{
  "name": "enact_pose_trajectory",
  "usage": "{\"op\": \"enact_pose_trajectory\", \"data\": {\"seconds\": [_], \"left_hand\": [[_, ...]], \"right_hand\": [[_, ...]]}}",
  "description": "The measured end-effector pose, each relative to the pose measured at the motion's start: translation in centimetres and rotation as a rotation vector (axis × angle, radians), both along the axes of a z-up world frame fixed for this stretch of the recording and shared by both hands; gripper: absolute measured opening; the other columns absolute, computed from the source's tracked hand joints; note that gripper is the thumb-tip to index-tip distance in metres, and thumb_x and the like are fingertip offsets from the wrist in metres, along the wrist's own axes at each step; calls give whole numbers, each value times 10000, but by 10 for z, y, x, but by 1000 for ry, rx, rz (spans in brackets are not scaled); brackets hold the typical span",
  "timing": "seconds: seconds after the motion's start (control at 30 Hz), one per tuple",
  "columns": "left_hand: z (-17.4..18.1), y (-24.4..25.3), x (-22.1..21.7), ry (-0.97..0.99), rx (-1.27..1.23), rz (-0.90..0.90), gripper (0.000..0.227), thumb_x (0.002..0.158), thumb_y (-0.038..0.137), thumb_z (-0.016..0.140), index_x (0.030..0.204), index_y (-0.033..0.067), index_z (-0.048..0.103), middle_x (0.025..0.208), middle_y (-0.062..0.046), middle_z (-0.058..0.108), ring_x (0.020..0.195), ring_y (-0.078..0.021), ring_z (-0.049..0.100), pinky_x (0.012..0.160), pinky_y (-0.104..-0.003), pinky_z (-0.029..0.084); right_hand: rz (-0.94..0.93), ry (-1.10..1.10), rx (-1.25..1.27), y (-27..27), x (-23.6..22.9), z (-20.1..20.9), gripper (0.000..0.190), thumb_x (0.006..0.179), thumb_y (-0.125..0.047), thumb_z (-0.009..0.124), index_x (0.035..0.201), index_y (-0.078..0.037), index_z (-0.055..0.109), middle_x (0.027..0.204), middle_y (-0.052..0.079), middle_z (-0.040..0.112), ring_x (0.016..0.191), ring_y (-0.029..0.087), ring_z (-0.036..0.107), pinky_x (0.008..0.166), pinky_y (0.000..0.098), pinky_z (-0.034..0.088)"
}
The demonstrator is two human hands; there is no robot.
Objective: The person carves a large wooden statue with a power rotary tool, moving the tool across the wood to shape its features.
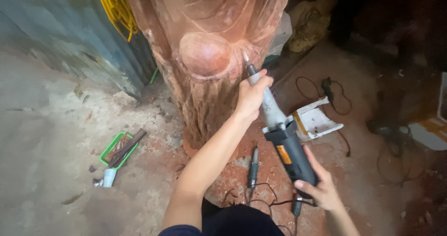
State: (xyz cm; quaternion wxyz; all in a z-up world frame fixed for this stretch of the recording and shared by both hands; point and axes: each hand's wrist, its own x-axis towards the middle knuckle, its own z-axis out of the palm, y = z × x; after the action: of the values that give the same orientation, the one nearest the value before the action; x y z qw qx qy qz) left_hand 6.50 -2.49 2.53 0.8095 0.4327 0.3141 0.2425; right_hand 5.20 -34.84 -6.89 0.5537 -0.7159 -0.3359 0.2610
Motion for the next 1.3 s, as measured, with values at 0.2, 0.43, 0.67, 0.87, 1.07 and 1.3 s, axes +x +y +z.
{"op": "enact_pose_trajectory", "data": {"seconds": [0.2, 0.43, 0.67, 0.87, 1.07, 1.3], "left_hand": [[19, -5, -3, -64, -108, 61, 609, 718, 260, 782, 1243, -42, 720, 835, -85, 720, 800, -145, 662, 754, -267, 483], [10, -18, 32, -184, -304, 172, 598, 662, 169, 762, 1221, -32, 689, 847, -105, 702, 752, -157, 652, 702, -281, 489], [37, -28, 28, -160, -335, 197, 164, 691, 188, 762, 790, 85, 682, 772, -58, 693, 683, -153, 619, 618, -326, 476], [51, -28, 22, -98, -238, 155, 193, 677, 318, 725, 683, 137, 657, 739, 1, 629, 721, -165, 548, 637, -355, 393], [59, -26, 19, -116, -313, 142, 197, 670, 295, 721, 698, 132, 615, 756, -32, 599, 753, -179, 530, 621, -392, 383], [58, -26, 22, -152, -276, 207, 181, 676, 284, 716, 650, 134, 620, 738, -10, 633, 705, -152, 540, 615, -343, 392]], "right_hand": [[-105, -15, -207, -6, 8, 43, 1063, 648, -99, 815, 1609, -163, 366, 1576, 27, 470, 1280, 117, 497, 1109, 257, 329], [-232, 111, -456, -11, 23, 119, 1095, 648, 92, 740, 1612, -277, 376, 1668, -117, 373, 1064, 186, 519, 584, 436, 517], [-231, 72, -503, -26, 60, 140, 1236, 630, 242, 630, 1725, -222, 293, 1575, 95, 479, 868, 456, 577, 458, 604, 468], [-28, 201, -299, -20, 77, 144, 1181, 519, -150, 685, 1638, -170, 307, 852, 297, 598, 237, 297, 477, 92, 387, 343], [-92, 174, -389, -19, 82, 147, 1263, 540, -49, 588, 1725, -248, 198, 1035, 342, 577, 297, 412, 439, 145, 481, 311], [-185, 193, -460, -26, 80, 152, 1305, 620, 85, 507, 1793, -367, 155, 1232, 305, 526, 410, 507, 431, 271, 558, 313]]}}
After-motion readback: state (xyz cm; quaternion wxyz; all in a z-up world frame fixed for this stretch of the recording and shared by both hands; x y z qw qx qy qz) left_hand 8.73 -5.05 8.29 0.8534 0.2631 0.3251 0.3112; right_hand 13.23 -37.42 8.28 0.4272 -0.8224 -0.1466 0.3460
